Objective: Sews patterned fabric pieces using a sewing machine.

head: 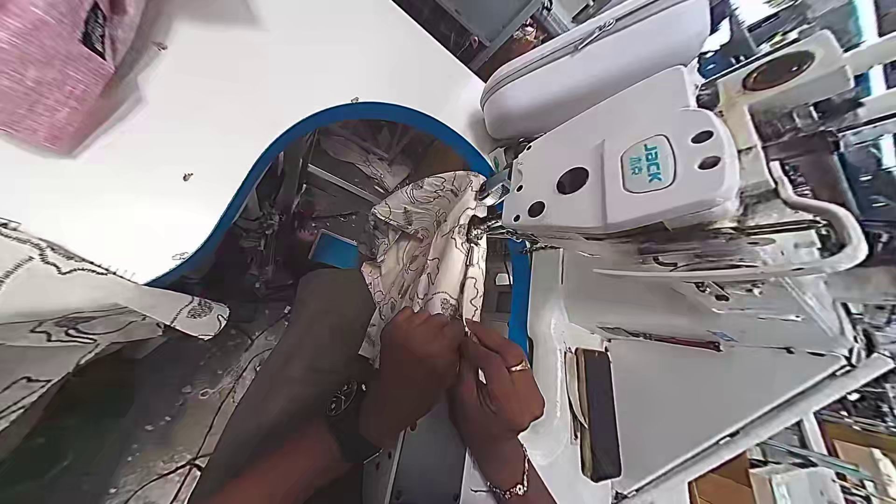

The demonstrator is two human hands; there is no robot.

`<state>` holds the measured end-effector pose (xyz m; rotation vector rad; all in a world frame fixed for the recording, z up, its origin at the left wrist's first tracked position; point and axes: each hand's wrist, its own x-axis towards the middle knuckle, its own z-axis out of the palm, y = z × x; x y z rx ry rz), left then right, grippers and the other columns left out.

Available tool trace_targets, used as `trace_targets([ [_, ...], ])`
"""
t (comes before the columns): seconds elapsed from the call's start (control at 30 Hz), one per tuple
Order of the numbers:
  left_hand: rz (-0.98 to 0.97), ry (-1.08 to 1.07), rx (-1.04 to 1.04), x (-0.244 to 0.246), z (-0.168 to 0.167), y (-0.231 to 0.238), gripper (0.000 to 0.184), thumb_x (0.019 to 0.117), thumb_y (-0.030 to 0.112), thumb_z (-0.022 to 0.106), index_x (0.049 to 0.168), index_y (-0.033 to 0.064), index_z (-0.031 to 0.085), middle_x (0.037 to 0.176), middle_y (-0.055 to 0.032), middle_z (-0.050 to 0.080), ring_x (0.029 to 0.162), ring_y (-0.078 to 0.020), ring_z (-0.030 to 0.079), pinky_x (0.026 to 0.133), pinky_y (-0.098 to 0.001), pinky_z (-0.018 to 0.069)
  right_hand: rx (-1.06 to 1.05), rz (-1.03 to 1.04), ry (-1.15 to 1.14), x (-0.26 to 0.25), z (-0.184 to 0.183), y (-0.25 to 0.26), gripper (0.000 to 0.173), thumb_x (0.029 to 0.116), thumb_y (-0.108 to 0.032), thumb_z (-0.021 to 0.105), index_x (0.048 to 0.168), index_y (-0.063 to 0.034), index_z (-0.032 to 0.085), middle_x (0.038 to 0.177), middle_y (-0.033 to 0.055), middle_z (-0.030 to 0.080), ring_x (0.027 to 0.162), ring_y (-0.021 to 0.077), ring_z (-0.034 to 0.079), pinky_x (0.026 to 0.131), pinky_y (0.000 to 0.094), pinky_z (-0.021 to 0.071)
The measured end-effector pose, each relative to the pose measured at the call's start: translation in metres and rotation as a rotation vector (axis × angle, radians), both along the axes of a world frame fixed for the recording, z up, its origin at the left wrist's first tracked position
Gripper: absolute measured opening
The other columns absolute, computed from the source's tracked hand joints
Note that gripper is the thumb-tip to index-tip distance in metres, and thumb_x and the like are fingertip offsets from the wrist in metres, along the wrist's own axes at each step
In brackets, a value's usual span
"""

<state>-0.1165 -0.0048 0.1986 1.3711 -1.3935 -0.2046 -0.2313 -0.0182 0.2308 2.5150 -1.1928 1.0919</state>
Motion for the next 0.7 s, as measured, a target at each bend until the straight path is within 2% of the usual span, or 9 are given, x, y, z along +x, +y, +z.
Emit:
trace_targets([
  [0.2, 0.11, -0.154, -0.079, 0.002, 0.001, -0.036, 0.02, 0.0889, 0.007, 0.059, 0.071, 0.0064, 0.069, 0.056, -0.0046, 0.057, 0.052, -0.0193, 0.054, 0.055, -0.0325, 0.0403, 0.028, -0.052, -0.127, 0.011, -0.003, -0.031, 0.017, 0.0904, -0.007, 0.062, 0.079, -0.0035, 0.073, 0.093, 0.012, 0.078, 0.095, 0.0125, 0.073, 0.087, 0.0177, 0.0537],
  [0.37, 0.138, -0.217, -0.04, -0.001, 0.003, -0.053, 0.02, 0.0902, 0.011, 0.06, 0.078, 0.006, 0.074, 0.059, -0.0061, 0.059, 0.055, -0.0224, 0.059, 0.054, -0.0352, 0.0441, 0.144, -0.159, -0.052, 0.016, -0.004, -0.035, 0.022, 0.096, -0.007, 0.052, 0.093, 0.0005, 0.073, 0.111, 0.0149, 0.077, 0.107, 0.0214, 0.073, 0.093, 0.0253, 0.0549],
  [0.47, 0.076, -0.162, -0.023, 0.009, -0.001, -0.045, 0.022, 0.0939, 0.013, 0.059, 0.09, 0.0043, 0.079, 0.067, -0.0084, 0.066, 0.062, -0.0246, 0.066, 0.059, -0.0377, 0.051, 0.135, -0.183, -0.004, 0.018, -0.003, -0.032, 0.021, 0.0951, -0.008, 0.054, 0.096, 0.0008, 0.073, 0.115, 0.0164, 0.075, 0.112, 0.0276, 0.071, 0.096, 0.0322, 0.0548],
  [0.53, 0.046, -0.052, 0.062, 0.028, -0.011, -0.019, 0.022, 0.095, 0.013, 0.06, 0.094, 0.0039, 0.08, 0.075, -0.0099, 0.073, 0.068, -0.0237, 0.071, 0.067, -0.0387, 0.0579, 0.137, -0.1, 0.029, 0.017, 0.001, -0.02, 0.021, 0.093, -0.009, 0.055, 0.098, 0.0006, 0.073, 0.114, 0.0185, 0.074, 0.11, 0.03, 0.071, 0.095, 0.0369, 0.0544],
  [0.6, -0.114, 0.064, 0.295, 0.045, -0.03, -0.007, 0.022, 0.0949, 0.011, 0.06, 0.101, 0.0029, 0.079, 0.09, -0.0132, 0.077, 0.081, -0.0268, 0.075, 0.076, -0.0459, 0.0596, 0.133, 0.107, 0.083, 0.023, 0.001, -0.009, 0.017, 0.0942, -0.012, 0.056, 0.096, -0.0055, 0.071, 0.101, 0.0138, 0.076, 0.097, 0.0242, 0.073, 0.084, 0.0328, 0.0583],
  [0.63, -0.267, 0.126, 0.437, 0.04, -0.046, -0.005, 0.024, 0.096, 0.009, 0.058, 0.108, -0.0003, 0.076, 0.101, -0.0176, 0.076, 0.095, -0.0324, 0.074, 0.086, -0.053, 0.0569, 0.144, 0.238, 0.124, 0.026, -0.005, -0.002, 0.016, 0.0949, -0.013, 0.055, 0.092, -0.0085, 0.071, 0.088, 0.0093, 0.075, 0.085, 0.0209, 0.073, 0.075, 0.0306, 0.0591],
  [0.67, -0.402, 0.202, 0.541, 0.022, -0.072, -0.009, 0.029, 0.1004, 0.011, 0.053, 0.117, -0.0045, 0.071, 0.114, -0.0214, 0.072, 0.11, -0.034, 0.069, 0.097, -0.0531, 0.0521, 0.156, 0.355, 0.173, 0.027, -0.01, 0.0, 0.019, 0.0951, -0.013, 0.055, 0.088, -0.0098, 0.071, 0.077, 0.0059, 0.07, 0.074, 0.0198, 0.07, 0.067, 0.0306, 0.056],
  [0.7, -0.556, 0.358, 0.615, 0.003, -0.11, -0.019, 0.04, 0.1057, 0.016, 0.044, 0.136, -0.0071, 0.057, 0.135, -0.0234, 0.062, 0.13, -0.0297, 0.057, 0.113, -0.0455, 0.0426, 0.161, 0.418, 0.202, 0.029, -0.012, -0.003, 0.022, 0.0951, -0.013, 0.053, 0.085, -0.0099, 0.072, 0.073, 0.0042, 0.069, 0.07, 0.0193, 0.068, 0.065, 0.0314, 0.0542],
])
